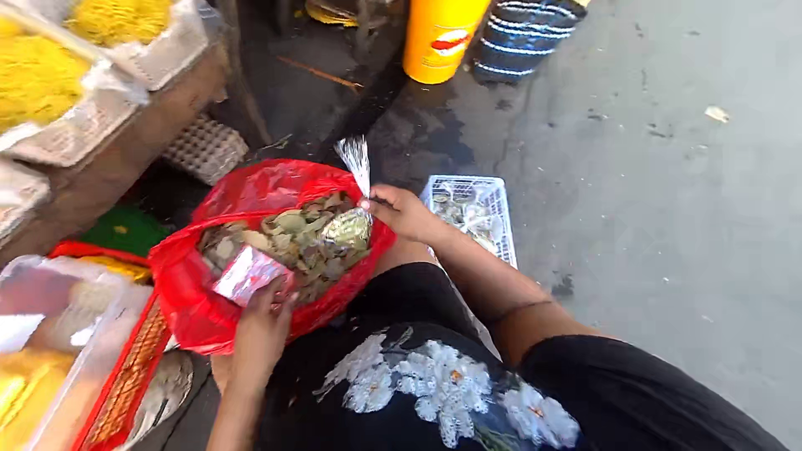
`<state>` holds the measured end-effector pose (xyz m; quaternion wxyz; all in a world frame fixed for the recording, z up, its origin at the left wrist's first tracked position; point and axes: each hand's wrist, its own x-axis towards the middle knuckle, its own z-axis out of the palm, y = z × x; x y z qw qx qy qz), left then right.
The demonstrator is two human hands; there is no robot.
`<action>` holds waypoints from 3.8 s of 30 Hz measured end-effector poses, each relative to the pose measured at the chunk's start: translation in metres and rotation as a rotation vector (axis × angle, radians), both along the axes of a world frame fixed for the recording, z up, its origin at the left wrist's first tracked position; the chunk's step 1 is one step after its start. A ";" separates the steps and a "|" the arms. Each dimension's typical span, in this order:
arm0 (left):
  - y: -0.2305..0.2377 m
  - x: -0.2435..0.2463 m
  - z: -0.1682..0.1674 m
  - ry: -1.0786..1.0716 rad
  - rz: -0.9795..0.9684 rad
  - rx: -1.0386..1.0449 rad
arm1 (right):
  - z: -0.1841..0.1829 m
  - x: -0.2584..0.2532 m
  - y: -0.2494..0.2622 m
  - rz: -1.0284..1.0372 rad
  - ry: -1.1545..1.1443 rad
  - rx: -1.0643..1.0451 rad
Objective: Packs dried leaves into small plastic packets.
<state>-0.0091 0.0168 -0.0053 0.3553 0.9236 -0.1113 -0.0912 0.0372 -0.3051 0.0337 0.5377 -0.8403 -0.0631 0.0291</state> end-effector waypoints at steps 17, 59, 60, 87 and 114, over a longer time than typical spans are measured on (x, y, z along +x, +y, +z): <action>0.003 0.019 0.009 0.011 0.181 0.276 | -0.088 -0.016 -0.108 -0.734 0.226 -0.305; 0.008 0.012 -0.019 -0.457 0.013 0.051 | -0.005 -0.023 0.108 0.415 -0.239 0.096; 0.013 0.016 -0.020 -0.528 0.017 0.088 | 0.008 -0.024 0.099 0.420 -0.236 0.166; -0.015 -0.007 0.025 -0.157 -0.061 -0.757 | 0.026 -0.024 0.067 0.459 -0.151 0.445; -0.009 -0.010 0.025 -0.120 -0.222 -0.467 | 0.019 -0.021 0.067 0.311 -0.243 0.463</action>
